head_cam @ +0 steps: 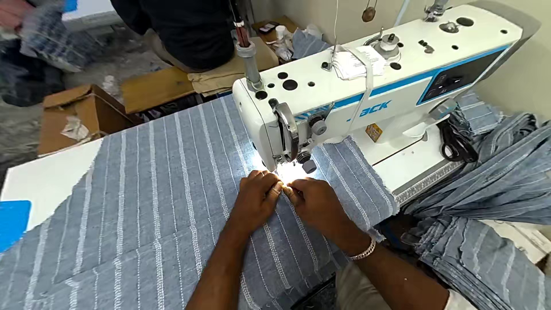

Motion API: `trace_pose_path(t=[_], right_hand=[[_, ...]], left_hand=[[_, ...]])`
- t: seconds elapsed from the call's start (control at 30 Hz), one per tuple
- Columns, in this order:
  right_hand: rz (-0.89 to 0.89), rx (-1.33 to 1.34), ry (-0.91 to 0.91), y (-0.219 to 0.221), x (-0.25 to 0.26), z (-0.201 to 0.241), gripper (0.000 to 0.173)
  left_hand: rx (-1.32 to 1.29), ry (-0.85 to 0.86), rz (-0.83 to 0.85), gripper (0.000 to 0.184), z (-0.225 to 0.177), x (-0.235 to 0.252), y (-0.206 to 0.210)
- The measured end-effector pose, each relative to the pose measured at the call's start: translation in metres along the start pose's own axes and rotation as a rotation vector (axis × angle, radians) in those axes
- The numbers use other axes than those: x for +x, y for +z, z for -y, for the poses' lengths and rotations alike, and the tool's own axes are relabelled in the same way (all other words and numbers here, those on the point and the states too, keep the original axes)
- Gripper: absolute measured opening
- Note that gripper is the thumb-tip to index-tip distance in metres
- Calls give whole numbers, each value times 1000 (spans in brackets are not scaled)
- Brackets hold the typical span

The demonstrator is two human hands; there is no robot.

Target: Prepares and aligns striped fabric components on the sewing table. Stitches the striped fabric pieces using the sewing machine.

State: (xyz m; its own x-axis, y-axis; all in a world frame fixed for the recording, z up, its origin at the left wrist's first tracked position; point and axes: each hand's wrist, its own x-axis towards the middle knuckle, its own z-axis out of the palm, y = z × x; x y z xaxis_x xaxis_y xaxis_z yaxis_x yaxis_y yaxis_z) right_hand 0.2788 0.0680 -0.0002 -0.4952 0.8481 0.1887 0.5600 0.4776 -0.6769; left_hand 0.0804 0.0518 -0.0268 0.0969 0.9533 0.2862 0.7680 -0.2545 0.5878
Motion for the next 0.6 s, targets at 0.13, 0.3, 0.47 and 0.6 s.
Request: trace_pose_path(t=[0.13,0.3,0.47,0.6], right_hand=[[-26,47,26,4,1,8,17],[11,48,79,-2,-1,11,18],[187,41,208,-16,-10,6,34],[221,38,265,-13,-19,-3,31]], left_hand=[[13,-21,7,32,-1,0,-1],[110,-25,-11,33,-4,-1,3],[323,-34,-16,35,-9,0,11],[400,-63,-14,31,-13,2,14]])
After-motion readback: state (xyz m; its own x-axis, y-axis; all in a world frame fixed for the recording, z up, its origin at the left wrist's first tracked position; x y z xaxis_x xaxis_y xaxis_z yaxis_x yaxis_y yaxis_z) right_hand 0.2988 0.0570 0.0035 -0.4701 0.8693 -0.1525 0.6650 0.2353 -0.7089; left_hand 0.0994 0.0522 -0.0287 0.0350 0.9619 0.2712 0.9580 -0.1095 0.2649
